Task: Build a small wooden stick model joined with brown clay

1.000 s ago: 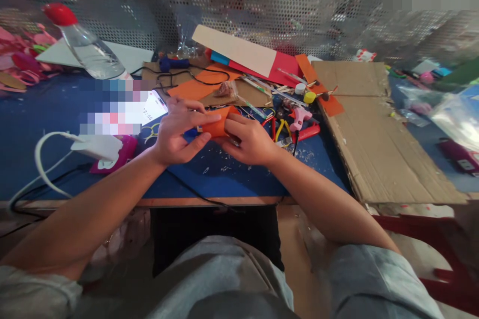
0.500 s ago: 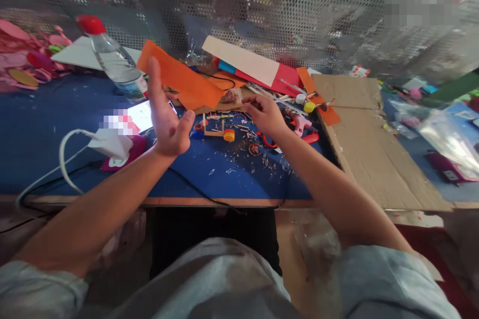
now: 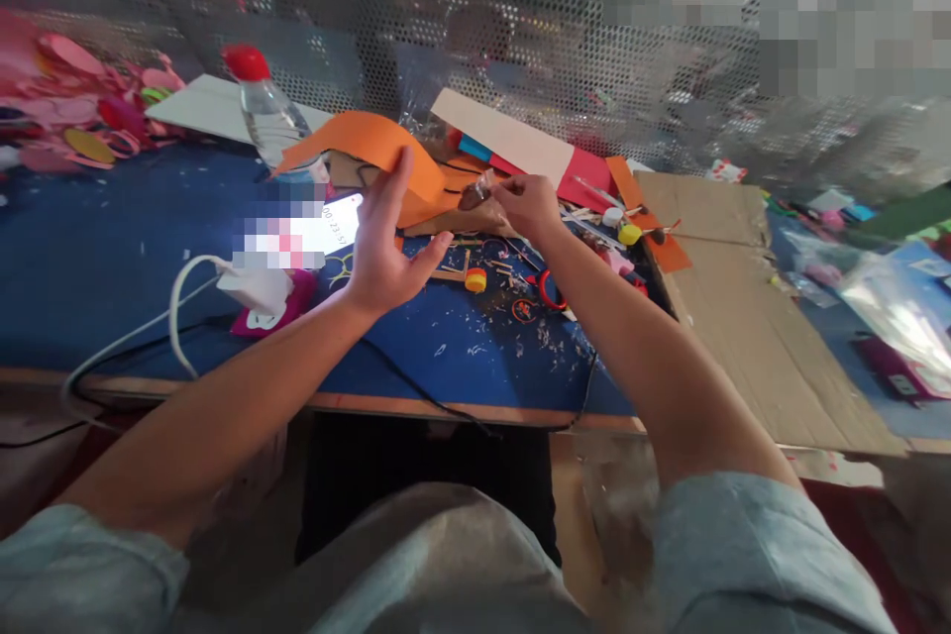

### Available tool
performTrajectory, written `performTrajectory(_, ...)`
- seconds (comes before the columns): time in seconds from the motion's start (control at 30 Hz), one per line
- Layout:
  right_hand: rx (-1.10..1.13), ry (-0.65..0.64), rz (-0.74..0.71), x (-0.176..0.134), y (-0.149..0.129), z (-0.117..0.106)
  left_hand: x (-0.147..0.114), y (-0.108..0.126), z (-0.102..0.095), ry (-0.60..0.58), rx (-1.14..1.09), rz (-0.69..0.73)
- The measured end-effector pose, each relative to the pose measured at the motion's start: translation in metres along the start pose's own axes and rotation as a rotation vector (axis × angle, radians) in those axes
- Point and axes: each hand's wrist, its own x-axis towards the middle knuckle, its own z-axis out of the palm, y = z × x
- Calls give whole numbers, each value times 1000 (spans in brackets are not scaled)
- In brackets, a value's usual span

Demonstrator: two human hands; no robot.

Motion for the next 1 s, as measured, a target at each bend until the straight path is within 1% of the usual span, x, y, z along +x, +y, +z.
performTrajectory(0.1,65,163,-102,-26,-23,-7,0,1,3,-9,1,-40)
performTrajectory(0.13,94,185,-161,-38,-32,-8,1,1,4,-5,14,-44)
performTrajectory(0.23,141,191,-338,-76,-59,-7,2,1,3,23,67,-29)
performTrajectory(0.33,211,156,-403,-102,-75,-1,4,4,-1,23,33,56)
performTrajectory(0.4,260,129,-384,-109,-79,3,5,8,-3,4,-37,100)
performTrajectory(0.53,376,64,-301,-114,-80,2,4,12,-5,-27,-176,75)
performTrajectory(0.7,503,-17,-211,-120,-82,-1,1,10,-3,-41,-178,22)
performTrajectory(0.87,651,-75,-124,-123,-80,1,2,13,-3,-44,-208,31)
performTrajectory(0.93,693,-83,-98,-123,-76,1,4,16,-4,-53,-203,12)
performTrajectory(1.0,716,-66,-102,-122,-72,-1,5,19,-6,-39,-261,-13)
